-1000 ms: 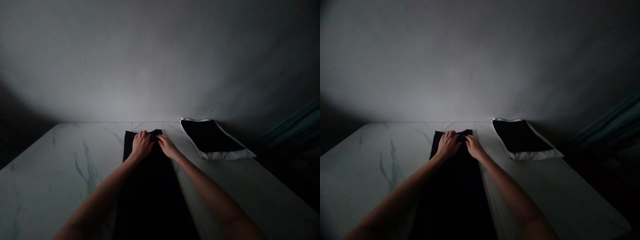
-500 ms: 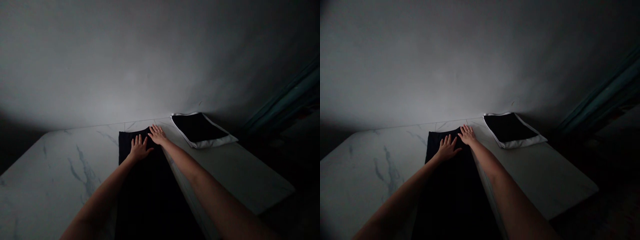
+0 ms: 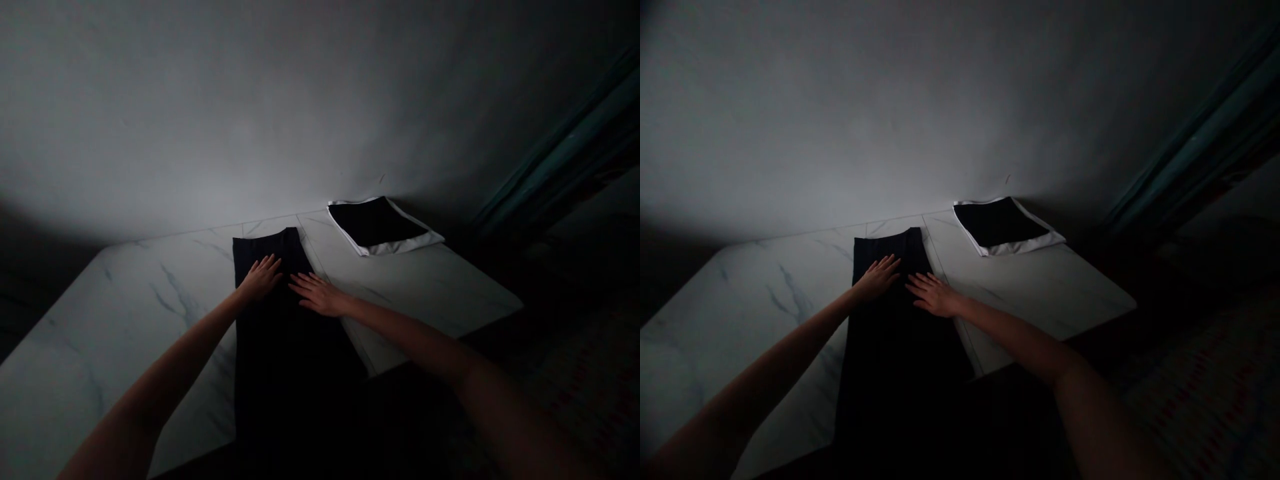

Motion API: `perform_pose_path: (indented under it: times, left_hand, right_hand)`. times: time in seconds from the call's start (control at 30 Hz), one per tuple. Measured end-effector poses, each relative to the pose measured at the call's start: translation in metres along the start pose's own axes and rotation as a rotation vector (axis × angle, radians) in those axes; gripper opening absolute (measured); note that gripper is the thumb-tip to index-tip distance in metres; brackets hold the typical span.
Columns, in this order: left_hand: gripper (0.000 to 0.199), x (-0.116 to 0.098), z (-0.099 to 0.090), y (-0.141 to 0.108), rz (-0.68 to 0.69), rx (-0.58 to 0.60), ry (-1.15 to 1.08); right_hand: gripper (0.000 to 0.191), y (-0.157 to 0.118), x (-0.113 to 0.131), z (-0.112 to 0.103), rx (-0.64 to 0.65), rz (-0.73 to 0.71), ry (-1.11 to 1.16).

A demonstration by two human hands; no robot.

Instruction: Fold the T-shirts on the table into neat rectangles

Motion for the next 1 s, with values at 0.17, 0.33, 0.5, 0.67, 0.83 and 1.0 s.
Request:
perform_pose_path:
  times: [0.17,0.33,0.5,0.67,0.83,1.0]
  left_hand:
    - [0.062,-0.027,0.010,-0.084,0.103,-0.082,-0.029]
    - [0.072,-0.073,0.027,-0.193,0.200,-0.006,-0.072]
    - [0.102,-0.128,0.038,-0.267,0.341,0.033,-0.032]
    - [0.059,-0.128,0.032,-0.273,0.288,-0.089,-0.007]
    - [0.037,-0.114,0.017,-0.266,0.310,-0.133,-0.134]
    - [0.037,-0.111,0.010,-0.267,0.371,-0.214,-0.139]
  right_hand:
    - [0.068,-0.030,0.024,0.005,0.038,-0.040,0.052]
    - [0.067,-0.081,0.059,0.016,0.022,-0.034,0.081]
    - [0.087,-0.132,0.099,0.027,0.060,-0.138,0.091]
    - [0.091,-0.152,0.099,0.034,0.064,-0.119,0.075]
    - [0.071,-0.158,0.091,0.032,-0.027,-0.087,0.081]
    - [0.049,-0.167,0.090,0.027,-0.139,-0.105,0.087]
Point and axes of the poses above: each hand's wrist, its own y-axis towards the middle knuckle, its own z-axis out of the palm, x = y × z, the point moved 10 cm from there along y, towards the middle knuckle, and after that the axes turned 13 degrees about x, right-handed, at the moved point
